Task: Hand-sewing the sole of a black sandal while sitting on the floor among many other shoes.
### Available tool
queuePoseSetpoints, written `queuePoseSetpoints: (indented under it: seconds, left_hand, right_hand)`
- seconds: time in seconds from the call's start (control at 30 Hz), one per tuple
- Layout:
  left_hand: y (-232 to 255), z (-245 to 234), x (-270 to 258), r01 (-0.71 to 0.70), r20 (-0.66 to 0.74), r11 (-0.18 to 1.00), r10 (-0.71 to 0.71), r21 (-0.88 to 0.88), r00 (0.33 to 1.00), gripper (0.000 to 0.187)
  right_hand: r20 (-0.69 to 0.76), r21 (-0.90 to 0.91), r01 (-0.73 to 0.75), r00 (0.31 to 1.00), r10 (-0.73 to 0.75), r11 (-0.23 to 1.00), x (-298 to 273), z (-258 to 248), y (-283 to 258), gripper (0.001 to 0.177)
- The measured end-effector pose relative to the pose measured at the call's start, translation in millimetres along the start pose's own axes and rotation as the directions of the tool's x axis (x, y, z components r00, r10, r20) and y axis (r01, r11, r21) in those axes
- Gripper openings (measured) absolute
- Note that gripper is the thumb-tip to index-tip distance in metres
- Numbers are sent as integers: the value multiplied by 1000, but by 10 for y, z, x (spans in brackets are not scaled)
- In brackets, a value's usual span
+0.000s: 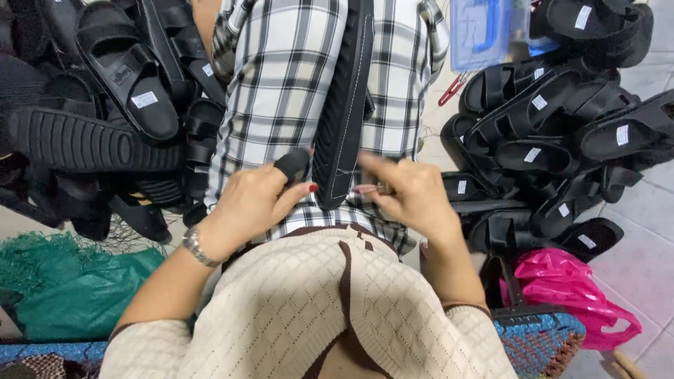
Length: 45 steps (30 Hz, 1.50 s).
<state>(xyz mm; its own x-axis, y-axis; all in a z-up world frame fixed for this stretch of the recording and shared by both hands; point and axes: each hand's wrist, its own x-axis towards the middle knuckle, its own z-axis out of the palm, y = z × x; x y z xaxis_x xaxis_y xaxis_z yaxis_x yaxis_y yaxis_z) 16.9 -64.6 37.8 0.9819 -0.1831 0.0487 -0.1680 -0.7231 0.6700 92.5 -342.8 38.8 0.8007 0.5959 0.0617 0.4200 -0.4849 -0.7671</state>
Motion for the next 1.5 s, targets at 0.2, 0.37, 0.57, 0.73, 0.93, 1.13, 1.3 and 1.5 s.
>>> queuePoseSetpoints:
  seconds: [0.2, 0.37, 0.57, 0.73, 0.93, 1.13, 1.3, 1.5]
  left_hand:
    - [225, -63, 183, 528, 564, 231, 132, -817, 815, 27]
    - [-99, 273, 81, -117, -98, 970, 140, 214, 985, 61]
    - [-46, 533, -427, -100, 10, 962, 106, -252, 994, 51]
    - [-4, 333, -582, 80, 38, 965, -73, -249, 997, 51]
    - [308, 504, 82, 316, 134, 947, -307, -53, 942, 81]
    - [310, 697, -249, 231, 174, 973, -230, 18, 957, 89]
    - [348, 612, -286, 187, 140, 982, -189, 26, 972, 87]
    - [115, -525, 113, 624, 637, 695, -308, -356, 707, 64]
  right_hand:
    - [17, 792, -16, 1000, 5, 610, 133, 141, -45, 13]
    - [12, 979, -73, 952, 307, 188, 134, 438, 219, 18]
    - [-183, 907, -19, 882, 434, 421, 248, 562, 112, 13]
    - [-248, 633, -173, 878, 409, 754, 277, 439, -86, 12]
    - [-91, -31, -359, 930, 355, 933, 638, 296, -397, 98]
    - [28, 45, -344, 939, 343, 938, 453, 387, -567, 88]
    - [29, 50, -353, 936, 352, 934, 311, 422, -544, 92]
    - [161, 354, -385, 923, 350, 852, -241, -206, 215, 72]
